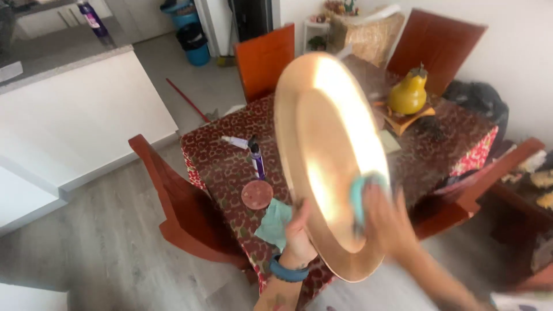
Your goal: The person sprays a cloth and wipes down a metal tray, a small candle holder, and several other decorative items on a dining table.
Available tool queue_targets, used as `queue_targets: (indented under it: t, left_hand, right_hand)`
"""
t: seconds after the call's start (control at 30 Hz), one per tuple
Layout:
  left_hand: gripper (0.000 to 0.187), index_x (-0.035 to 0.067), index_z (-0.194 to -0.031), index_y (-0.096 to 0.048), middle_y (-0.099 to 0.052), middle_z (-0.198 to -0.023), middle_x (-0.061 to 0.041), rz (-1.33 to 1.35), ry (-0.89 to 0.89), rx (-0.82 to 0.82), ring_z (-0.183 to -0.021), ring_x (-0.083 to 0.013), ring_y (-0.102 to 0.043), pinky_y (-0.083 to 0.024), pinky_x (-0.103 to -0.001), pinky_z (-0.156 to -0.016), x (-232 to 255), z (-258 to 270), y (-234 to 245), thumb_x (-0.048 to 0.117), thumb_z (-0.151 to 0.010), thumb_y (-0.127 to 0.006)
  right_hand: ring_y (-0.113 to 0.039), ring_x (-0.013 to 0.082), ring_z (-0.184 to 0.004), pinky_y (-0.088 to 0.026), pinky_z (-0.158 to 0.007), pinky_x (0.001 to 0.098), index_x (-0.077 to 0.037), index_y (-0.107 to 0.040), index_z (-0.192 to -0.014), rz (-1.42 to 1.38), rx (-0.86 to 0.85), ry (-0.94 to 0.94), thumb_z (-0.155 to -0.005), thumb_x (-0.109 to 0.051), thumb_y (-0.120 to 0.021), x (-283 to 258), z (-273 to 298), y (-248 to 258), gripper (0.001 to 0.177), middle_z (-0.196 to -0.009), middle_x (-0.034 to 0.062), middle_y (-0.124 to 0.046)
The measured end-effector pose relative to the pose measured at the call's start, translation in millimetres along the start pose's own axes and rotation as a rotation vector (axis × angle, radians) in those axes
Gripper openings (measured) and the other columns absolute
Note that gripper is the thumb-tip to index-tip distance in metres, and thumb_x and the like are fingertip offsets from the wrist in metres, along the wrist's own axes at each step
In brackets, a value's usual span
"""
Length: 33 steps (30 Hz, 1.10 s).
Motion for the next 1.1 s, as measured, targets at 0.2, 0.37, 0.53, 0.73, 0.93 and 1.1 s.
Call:
queue_targets:
  t: [0.2, 0.37, 0.53, 0.73, 0.93, 1.1]
  left_hand:
    - [0.049, 0.011, -0.152, -0.049, -0.058, -0.135, -0.002, -0.297, 0.195, 0.173, -0.122, -0.0163, -0.058, -0.05, -0.034, -0.102, -53, 4, 32, 0.032, -0.108, -0.054]
    - [0.051, -0.001, -0.133, -0.055, -0.067, -0.125, -0.012, 0.325, 0.237, -0.309, -0.113, -0.0251, -0.066, -0.054, -0.038, -0.1, -19, 3, 54, 0.042, -0.111, -0.04]
    - [0.049, 0.004, -0.138, -0.053, -0.066, -0.13, -0.012, 0.043, 0.03, -0.059, -0.116, -0.0247, -0.065, -0.054, -0.04, -0.101, 15, 8, 7, 0.036, -0.102, -0.049]
    - [0.039, 0.011, -0.146, -0.052, -0.062, -0.131, -0.004, -0.203, 0.163, -0.07, -0.118, -0.0174, -0.062, -0.052, -0.038, -0.104, -40, 9, 32, 0.026, -0.11, -0.054]
    - [0.043, 0.009, -0.138, -0.053, -0.064, -0.131, -0.008, 0.119, 0.129, 0.033, -0.116, -0.0228, -0.065, -0.053, -0.042, -0.1, 0, 9, 0, 0.034, -0.103, -0.054]
    - [0.042, 0.007, -0.142, -0.05, -0.063, -0.134, -0.009, -0.051, 0.013, -0.051, -0.123, -0.0231, -0.063, -0.051, -0.043, -0.107, -6, 12, 20, 0.028, -0.106, -0.054]
  right_hand:
    - [-0.019, 0.046, -0.16, -0.005, -0.128, 0.0604, 0.011, -0.026, -0.16, -0.271, 0.413, -0.087, -0.102, -0.027, -0.04, -5, -147, 96, 0.071, -0.169, 0.0299, -0.022]
    - [-0.023, 0.038, -0.15, -0.014, -0.119, 0.0572, 0.008, -0.028, -0.151, -0.212, -0.096, 0.086, -0.079, -0.03, -0.057, -81, -27, 51, 0.087, -0.161, 0.0256, -0.026]
    - [-0.026, 0.0427, -0.147, -0.015, -0.115, 0.0681, 0.009, -0.027, -0.149, -0.014, -0.272, 0.019, -0.081, -0.031, -0.051, -35, 3, 4, 0.082, -0.159, 0.0291, -0.028]
    - [-0.024, 0.0487, -0.156, -0.012, -0.124, 0.0661, 0.01, -0.027, -0.158, -0.12, 0.385, -0.158, -0.101, -0.025, -0.042, -8, -121, 83, 0.068, -0.166, 0.0327, -0.025]
    - [-0.024, 0.0435, -0.152, -0.011, -0.12, 0.0582, 0.008, -0.028, -0.152, 0.086, -0.319, 0.169, -0.08, -0.034, -0.056, -85, -23, 74, 0.088, -0.162, 0.0273, -0.026]
    - [-0.027, 0.043, -0.145, -0.016, -0.116, 0.0679, 0.01, -0.031, -0.15, 0.021, -0.142, -0.157, -0.086, -0.054, -0.046, -33, 49, 0, 0.092, -0.158, 0.0305, -0.028]
Point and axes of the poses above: each hand's wrist, its own z-axis away from the middle knuckle, its own y-axis out of the back of the hand, x = y × z, the point moved 1 cm from there along -z, towards the middle knuckle
